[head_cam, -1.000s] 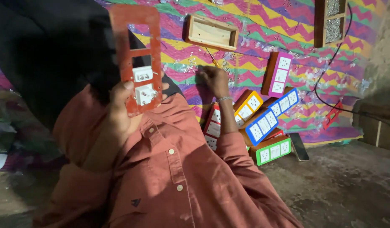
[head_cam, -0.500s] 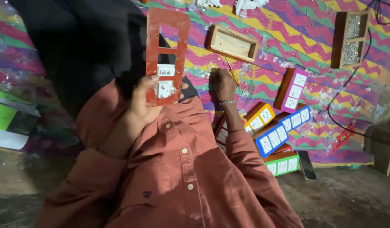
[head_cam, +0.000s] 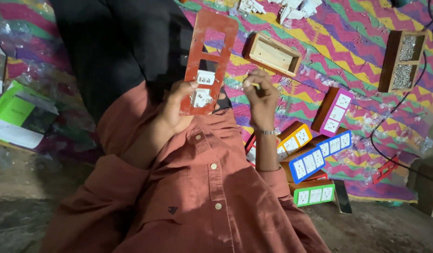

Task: The person lies on a floor mat assembling electrical switch boards, fitting white switch and socket modules into a red mounting frame and pressing them until they click into place, then setting the finished board aside and starting another.

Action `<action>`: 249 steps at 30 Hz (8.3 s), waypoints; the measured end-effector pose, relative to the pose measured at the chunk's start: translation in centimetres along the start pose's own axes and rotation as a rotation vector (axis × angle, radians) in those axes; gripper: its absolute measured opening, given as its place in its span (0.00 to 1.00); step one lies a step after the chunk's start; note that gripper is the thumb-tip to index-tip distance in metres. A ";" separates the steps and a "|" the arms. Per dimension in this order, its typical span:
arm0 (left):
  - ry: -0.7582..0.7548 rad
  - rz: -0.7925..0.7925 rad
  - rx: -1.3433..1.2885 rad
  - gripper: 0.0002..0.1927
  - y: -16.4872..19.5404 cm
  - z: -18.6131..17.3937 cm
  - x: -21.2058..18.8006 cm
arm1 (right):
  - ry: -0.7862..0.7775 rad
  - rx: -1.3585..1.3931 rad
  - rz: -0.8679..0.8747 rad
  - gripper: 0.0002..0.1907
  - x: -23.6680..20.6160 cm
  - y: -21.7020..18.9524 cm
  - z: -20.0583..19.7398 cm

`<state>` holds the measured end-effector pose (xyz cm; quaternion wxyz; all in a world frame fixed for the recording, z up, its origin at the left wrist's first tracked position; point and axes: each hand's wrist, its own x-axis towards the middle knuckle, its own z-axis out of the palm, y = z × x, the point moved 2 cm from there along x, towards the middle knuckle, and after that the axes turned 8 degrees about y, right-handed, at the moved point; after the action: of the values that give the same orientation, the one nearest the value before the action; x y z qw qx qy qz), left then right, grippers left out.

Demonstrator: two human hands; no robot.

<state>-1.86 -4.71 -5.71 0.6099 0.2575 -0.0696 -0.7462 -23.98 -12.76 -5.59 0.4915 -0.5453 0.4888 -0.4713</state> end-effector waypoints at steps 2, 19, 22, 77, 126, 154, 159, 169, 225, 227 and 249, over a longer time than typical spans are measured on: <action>-0.010 0.008 0.016 0.25 0.0 0.0 0.0 | -0.107 0.087 -0.105 0.04 -0.6 -2.2 1.9; 0.066 0.013 0.085 0.23 -0.4 0.7 -0.1 | -0.154 0.062 0.043 0.04 -1.1 -3.8 4.8; 0.073 0.017 0.108 0.23 -0.3 0.8 -0.2 | -0.133 0.023 0.004 0.05 -1.3 -3.9 5.0; 0.048 -0.027 0.018 0.23 -1.1 -0.6 0.1 | 0.103 -0.301 -0.285 0.13 -3.9 -4.6 5.7; 0.098 0.055 0.182 0.20 -1.5 0.2 -0.3 | -0.500 -0.858 -1.136 0.08 0.2 -11.1 3.9; 0.090 0.020 0.196 0.22 -1.4 0.6 -0.6 | -0.495 -0.770 -0.997 0.10 0.2 -10.3 3.8; 0.092 0.028 0.168 0.22 -1.7 0.3 -0.3 | -0.460 -0.773 -0.934 0.09 0.0 -10.3 4.0; 0.057 0.025 0.179 0.22 -1.5 0.5 -0.5 | -0.535 -0.745 -0.966 0.13 0.2 -11.1 3.6; 0.108 0.076 0.233 0.19 -0.9 1.5 -0.9 | -0.398 -0.722 -0.844 0.10 -1.0 -10.2 3.9; 0.123 0.074 0.217 0.18 -1.0 1.3 -0.8 | -0.393 -0.708 -0.823 0.14 -1.2 -10.5 3.8; 0.109 0.064 0.203 0.18 -1.4 0.9 -0.7 | -0.428 -0.676 -0.681 0.08 -1.2 -9.7 3.7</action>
<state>-3.41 -3.94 -5.30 0.6070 0.3556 -0.1195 -0.7006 -19.76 -10.88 3.81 0.1962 -0.8855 0.2973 -0.2985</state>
